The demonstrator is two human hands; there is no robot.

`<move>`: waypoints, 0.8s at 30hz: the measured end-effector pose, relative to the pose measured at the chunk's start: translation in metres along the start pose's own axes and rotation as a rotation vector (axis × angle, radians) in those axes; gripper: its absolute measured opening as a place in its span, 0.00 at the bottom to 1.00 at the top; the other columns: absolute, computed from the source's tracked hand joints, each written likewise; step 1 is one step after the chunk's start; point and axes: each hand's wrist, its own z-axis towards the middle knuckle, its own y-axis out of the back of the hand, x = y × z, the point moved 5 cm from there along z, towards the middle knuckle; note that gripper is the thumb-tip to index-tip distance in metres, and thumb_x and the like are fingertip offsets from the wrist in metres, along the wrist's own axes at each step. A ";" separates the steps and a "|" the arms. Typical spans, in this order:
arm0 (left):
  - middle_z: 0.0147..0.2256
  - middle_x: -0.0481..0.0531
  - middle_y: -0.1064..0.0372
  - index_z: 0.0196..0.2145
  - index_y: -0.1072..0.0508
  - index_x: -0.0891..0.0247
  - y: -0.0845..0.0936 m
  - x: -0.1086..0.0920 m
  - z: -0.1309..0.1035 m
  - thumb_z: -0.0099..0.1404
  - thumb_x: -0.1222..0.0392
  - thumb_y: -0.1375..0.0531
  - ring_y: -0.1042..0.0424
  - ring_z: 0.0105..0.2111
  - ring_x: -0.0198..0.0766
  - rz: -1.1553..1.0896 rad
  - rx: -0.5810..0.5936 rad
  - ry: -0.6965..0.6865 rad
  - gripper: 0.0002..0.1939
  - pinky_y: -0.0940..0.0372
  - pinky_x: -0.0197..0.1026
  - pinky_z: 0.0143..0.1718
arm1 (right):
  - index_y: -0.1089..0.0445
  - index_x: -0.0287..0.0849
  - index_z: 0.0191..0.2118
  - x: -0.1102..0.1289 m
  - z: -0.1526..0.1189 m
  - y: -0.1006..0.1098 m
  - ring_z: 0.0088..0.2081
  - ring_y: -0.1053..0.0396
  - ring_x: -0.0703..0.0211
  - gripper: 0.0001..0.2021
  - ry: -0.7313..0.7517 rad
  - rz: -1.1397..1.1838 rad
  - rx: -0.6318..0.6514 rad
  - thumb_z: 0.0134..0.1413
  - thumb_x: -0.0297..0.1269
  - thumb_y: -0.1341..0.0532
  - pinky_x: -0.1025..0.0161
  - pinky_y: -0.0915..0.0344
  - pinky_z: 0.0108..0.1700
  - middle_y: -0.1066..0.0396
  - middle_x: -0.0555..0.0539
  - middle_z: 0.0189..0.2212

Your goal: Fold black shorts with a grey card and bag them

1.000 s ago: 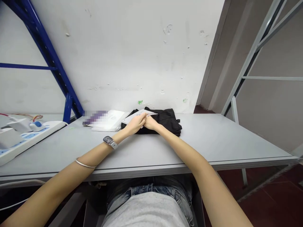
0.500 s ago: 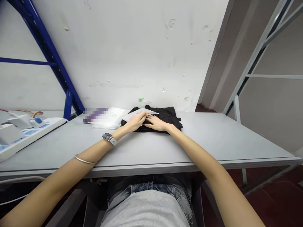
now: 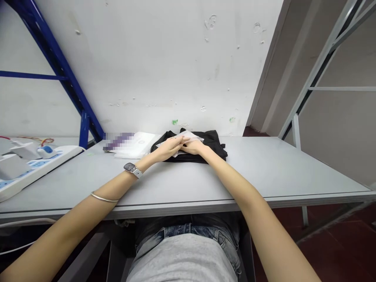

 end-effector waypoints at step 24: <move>0.43 0.53 0.26 0.26 0.28 0.61 0.007 0.012 -0.004 0.64 0.67 0.43 0.35 0.51 0.46 0.332 0.001 -0.217 0.09 0.51 0.53 0.56 | 0.28 0.39 0.41 0.060 -0.052 0.022 0.42 0.35 0.49 0.13 0.095 -0.483 -0.289 0.67 0.32 0.50 0.54 0.41 0.46 0.30 0.38 0.39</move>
